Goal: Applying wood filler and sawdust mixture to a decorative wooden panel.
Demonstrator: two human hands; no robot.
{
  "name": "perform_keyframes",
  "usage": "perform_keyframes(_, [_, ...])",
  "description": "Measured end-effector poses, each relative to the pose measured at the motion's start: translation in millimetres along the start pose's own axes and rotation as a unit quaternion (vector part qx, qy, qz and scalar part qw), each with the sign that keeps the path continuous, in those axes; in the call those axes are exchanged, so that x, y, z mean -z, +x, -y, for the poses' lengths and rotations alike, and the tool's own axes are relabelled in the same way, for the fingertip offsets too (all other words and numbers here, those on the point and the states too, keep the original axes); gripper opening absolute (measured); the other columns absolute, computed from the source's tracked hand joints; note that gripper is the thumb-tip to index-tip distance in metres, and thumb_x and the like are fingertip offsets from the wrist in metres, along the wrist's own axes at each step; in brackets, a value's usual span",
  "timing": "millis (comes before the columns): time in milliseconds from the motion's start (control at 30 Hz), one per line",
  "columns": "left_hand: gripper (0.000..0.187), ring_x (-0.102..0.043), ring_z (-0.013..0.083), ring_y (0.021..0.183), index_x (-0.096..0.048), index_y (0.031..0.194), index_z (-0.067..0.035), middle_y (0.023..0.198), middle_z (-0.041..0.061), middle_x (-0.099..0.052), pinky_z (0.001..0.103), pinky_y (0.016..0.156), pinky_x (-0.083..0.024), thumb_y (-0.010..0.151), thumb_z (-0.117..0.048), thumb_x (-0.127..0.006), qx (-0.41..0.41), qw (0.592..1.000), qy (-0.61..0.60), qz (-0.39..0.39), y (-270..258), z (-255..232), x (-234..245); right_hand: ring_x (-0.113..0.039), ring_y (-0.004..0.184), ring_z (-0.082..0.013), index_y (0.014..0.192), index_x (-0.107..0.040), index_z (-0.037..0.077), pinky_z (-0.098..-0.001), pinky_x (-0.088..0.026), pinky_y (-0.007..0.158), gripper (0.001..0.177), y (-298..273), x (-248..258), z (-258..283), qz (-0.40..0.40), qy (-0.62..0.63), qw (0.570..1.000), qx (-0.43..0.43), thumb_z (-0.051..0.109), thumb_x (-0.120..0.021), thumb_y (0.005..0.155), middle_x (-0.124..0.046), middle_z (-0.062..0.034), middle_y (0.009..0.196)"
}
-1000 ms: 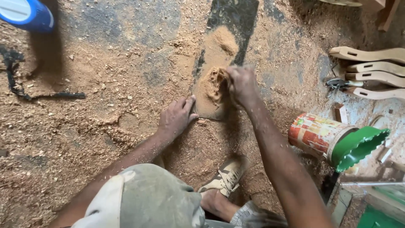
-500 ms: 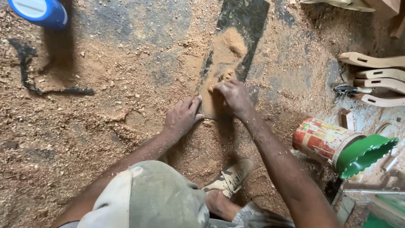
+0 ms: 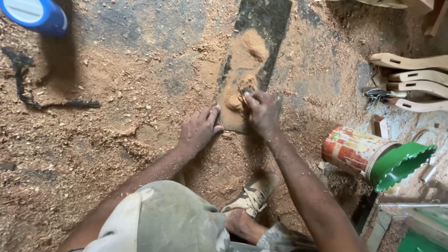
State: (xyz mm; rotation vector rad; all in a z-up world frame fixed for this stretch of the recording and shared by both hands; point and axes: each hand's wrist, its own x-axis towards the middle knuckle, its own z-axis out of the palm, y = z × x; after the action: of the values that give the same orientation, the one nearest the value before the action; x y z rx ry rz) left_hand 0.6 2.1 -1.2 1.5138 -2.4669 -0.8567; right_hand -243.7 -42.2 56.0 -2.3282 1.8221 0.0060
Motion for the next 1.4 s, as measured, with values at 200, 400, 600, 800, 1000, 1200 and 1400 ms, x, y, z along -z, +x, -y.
perform_keyframes(200, [0.079,-0.054,0.0122,0.074,-0.053,0.149,-0.014,0.102,0.005,-0.058,0.022,0.043,-0.051,0.090,-0.067,-0.052,-0.001,1.000,0.011,0.009,0.1,-0.6,0.0,-0.064,0.103,-0.0144,0.111,-0.079,0.020,-0.0308,-0.060,0.085,0.011,25.3,23.8,-22.6,0.110,0.043,0.993,-0.014,0.016,-0.079,0.100,-0.076,-0.0076,0.108])
perform_keyframes(400, [0.078,-0.053,0.0117,0.070,-0.053,0.150,-0.013,0.100,0.006,-0.058,0.022,0.043,-0.050,0.093,-0.067,-0.049,-0.004,0.999,0.034,0.007,0.0,-0.1,-0.8,-0.067,0.091,-0.0201,0.113,-0.080,0.013,-0.0355,-0.061,0.080,0.027,82.5,19.2,-45.5,0.018,-0.041,0.991,0.127,0.008,-0.072,0.088,-0.079,-0.0072,0.101])
perform_keyframes(600, [0.072,-0.053,0.0120,0.069,-0.054,0.148,-0.014,0.101,0.007,-0.058,0.022,0.042,-0.050,0.099,-0.065,-0.046,-0.004,0.999,0.037,0.026,1.6,-1.4,1.2,-0.062,0.066,-0.0036,0.125,-0.074,0.016,-0.0170,-0.054,0.050,0.019,60.7,9.0,-58.4,0.200,0.052,0.976,-0.066,0.013,-0.059,0.114,-0.075,-0.0029,0.096])
perform_keyframes(800, [0.073,-0.051,0.0113,0.070,-0.053,0.150,-0.013,0.099,0.005,-0.057,0.021,0.043,-0.049,0.098,-0.063,-0.045,-0.002,1.000,0.005,0.003,0.4,0.3,-8.3,-0.037,0.047,-0.0081,0.136,-0.066,0.037,-0.0226,-0.038,0.038,0.035,35.4,46.0,-13.4,0.335,-0.084,0.903,-0.256,0.024,-0.048,0.109,-0.073,-0.0032,0.097])
perform_keyframes(1000, [0.075,-0.051,0.0124,0.069,-0.052,0.150,-0.015,0.097,0.006,-0.056,0.022,0.042,-0.049,0.095,-0.064,-0.044,0.006,1.000,0.010,0.015,2.1,-2.5,-4.1,-0.044,0.048,-0.0029,0.136,-0.066,0.015,-0.0190,-0.040,0.035,0.035,-0.5,21.7,-6.1,0.248,0.086,0.890,-0.372,0.020,-0.047,0.107,-0.072,-0.0059,0.097])
perform_keyframes(1200, [0.073,-0.051,0.0119,0.070,-0.052,0.151,-0.016,0.099,0.006,-0.055,0.022,0.043,-0.050,0.097,-0.065,-0.044,0.005,1.000,0.017,0.019,0.9,-1.9,-8.1,-0.042,0.048,-0.0055,0.138,-0.065,0.012,-0.0203,-0.039,0.036,0.038,-6.2,21.1,4.8,0.227,0.139,0.879,-0.395,0.016,-0.048,0.105,-0.075,-0.0090,0.098])
perform_keyframes(1400, [0.050,-0.052,0.0155,0.074,-0.054,0.147,-0.027,0.100,0.007,-0.054,0.022,0.042,-0.050,0.102,-0.047,-0.048,-0.027,0.999,0.039,0.013,-2.2,-8.4,-5.2,-0.064,0.084,-0.0086,0.136,-0.068,0.012,-0.0152,-0.058,0.061,0.028,-36.0,-6.4,-22.1,0.022,0.060,0.985,-0.163,0.013,-0.060,0.110,-0.068,-0.0153,0.122])
